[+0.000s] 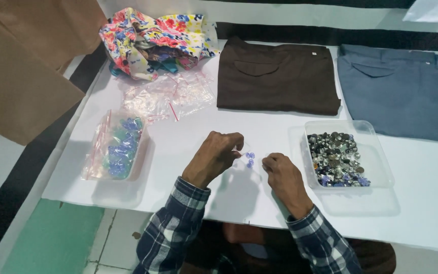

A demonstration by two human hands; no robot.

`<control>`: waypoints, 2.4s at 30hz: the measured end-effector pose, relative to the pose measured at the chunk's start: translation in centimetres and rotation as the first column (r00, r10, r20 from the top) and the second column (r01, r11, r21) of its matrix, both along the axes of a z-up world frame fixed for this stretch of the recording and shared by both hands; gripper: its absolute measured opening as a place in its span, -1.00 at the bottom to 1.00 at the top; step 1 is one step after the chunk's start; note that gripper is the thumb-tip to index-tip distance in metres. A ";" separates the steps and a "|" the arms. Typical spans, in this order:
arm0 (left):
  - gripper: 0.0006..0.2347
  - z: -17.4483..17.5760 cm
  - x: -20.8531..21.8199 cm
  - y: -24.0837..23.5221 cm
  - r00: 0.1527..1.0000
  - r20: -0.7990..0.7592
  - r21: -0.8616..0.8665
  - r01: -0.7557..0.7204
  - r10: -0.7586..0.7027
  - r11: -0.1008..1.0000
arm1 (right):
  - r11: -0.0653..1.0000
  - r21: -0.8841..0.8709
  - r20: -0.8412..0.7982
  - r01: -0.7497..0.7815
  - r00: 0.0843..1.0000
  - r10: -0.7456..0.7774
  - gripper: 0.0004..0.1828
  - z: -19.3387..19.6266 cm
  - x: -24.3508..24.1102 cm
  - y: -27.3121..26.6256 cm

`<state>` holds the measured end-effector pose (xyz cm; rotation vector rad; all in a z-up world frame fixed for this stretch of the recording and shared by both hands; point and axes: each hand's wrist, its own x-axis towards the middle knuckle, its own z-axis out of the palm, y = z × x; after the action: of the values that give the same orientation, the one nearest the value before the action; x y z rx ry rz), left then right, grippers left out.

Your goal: Sorting and arranging small blue beads and metallic buttons on a flat surface.

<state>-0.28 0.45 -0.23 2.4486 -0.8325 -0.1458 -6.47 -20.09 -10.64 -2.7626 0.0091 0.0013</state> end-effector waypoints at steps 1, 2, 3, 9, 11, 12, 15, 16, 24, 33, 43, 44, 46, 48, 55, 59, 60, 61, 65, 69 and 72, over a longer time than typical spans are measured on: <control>-0.83 0.0 0.2 0.1 1.000 0.002 0.001 -0.006 0.006 1.000 | 1.000 0.001 0.002 -0.006 1.000 0.006 -0.74 0.1 0.3 -0.1; -0.83 -0.2 0.1 0.2 1.000 -0.010 -0.013 -0.007 0.007 1.000 | 0.999 0.053 0.006 0.002 1.000 -0.003 -0.74 0.1 0.2 -0.2; -0.83 -0.3 0.1 0.2 1.000 -0.022 -0.028 -0.008 0.007 1.000 | 0.994 0.105 0.011 0.011 1.000 -0.012 -0.75 0.1 0.0 -0.3; -0.83 -0.9 0.4 0.4 1.000 -0.020 -0.056 0.009 -0.011 0.998 | 0.875 0.467 -0.026 0.123 0.992 -0.126 -0.78 0.7 0.4 -2.0; -0.82 -1.2 0.7 0.5 1.000 -0.028 -0.077 0.012 -0.014 0.997 | 0.811 0.573 0.008 0.118 0.989 -0.149 -0.79 3.8 -0.3 -0.8; -0.81 -1.5 0.7 0.4 0.999 -0.041 -0.094 0.024 -0.028 0.995 | 0.730 0.673 0.032 0.117 0.982 -0.186 -0.78 5.2 -0.8 -0.1; -0.81 -1.1 0.6 0.3 0.999 -0.031 -0.077 0.035 -0.037 0.996 | 0.692 0.721 0.169 -0.036 0.977 -0.126 -0.78 8.4 -0.5 1.2; -0.81 -1.0 0.6 0.2 0.999 -0.028 -0.077 0.039 -0.041 0.996 | 0.692 0.721 0.172 -0.035 0.976 -0.130 -0.78 8.5 0.1 1.4; -0.77 -1.1 0.7 0.7 0.999 -0.039 -0.076 0.033 -0.037 0.997 | 0.816 0.495 0.333 -0.299 0.932 0.140 -0.71 8.6 2.5 2.6; -0.77 -0.8 0.6 2.1 1.000 -0.021 -0.075 -0.012 0.010 0.997 | 0.925 0.321 0.207 -0.201 0.968 0.139 -0.67 6.3 2.2 0.5; -0.79 -1.4 0.7 1.4 0.999 -0.031 -0.061 -0.016 0.014 0.998 | 0.979 0.016 -0.038 -0.203 0.978 0.203 -0.72 1.5 2.7 1.2; -0.79 -1.3 0.8 1.2 0.999 -0.043 -0.046 -0.019 0.017 0.999 | 0.982 0.063 -0.018 -0.180 0.983 0.181 -0.75 1.4 2.7 0.9; -0.79 -1.4 0.9 0.9 0.998 -0.054 -0.033 -0.019 0.018 0.999 | 0.982 0.110 0.001 -0.156 0.988 0.156 -0.78 1.4 2.6 0.5; -0.78 -1.5 1.0 0.5 0.998 -0.065 -0.036 -0.027 0.025 0.999 | 0.943 0.326 0.047 -0.070 0.997 0.057 -0.76 1.7 2.3 0.2; -0.76 -1.2 0.9 0.1 0.998 -0.065 -0.016 -0.017 0.016 1.000 | 0.668 0.744 0.086 0.017 0.989 -0.121 -0.72 8.2 0.7 1.2; -0.73 -0.7 1.0 0.2 0.997 -0.077 -0.055 0.004 -0.008 0.998 | 0.741 0.642 0.281 -0.200 0.960 0.015 -0.72 9.1 2.1 2.1; -0.73 -0.6 1.0 0.3 0.997 -0.082 -0.050 0.009 -0.013 0.999 | 0.804 0.541 0.332 -0.247 0.941 0.066 -0.72 8.6 2.6 2.3; -0.73 -0.6 0.9 0.3 0.997 -0.081 -0.051 0.008 -0.012 0.999 | 0.805 0.539 0.333 -0.248 0.941 0.067 -0.72 8.6 2.6 2.5; -0.74 -0.5 0.8 0.9 0.998 -0.065 -0.049 0.022 -0.025 0.999 | 0.870 0.400 0.355 -0.290 0.924 0.144 -0.69 9.0 2.8 3.0; -0.73 -1.3 0.8 0.9 0.996 -0.088 -0.080 0.021 -0.028 0.997 | 0.864 0.420 0.307 -0.279 0.939 0.154 -0.56 9.5 2.5 3.2; -0.73 -1.5 0.9 1.0 0.997 -0.071 -0.085 0.035 -0.041 0.996 | 0.871 0.412 0.289 -0.269 0.945 0.155 -0.51 9.5 2.4 3.2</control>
<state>0.57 1.48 -1.78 2.3358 -0.8365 -0.2085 -4.06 -16.86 -1.15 -2.2690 -0.3254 -0.2519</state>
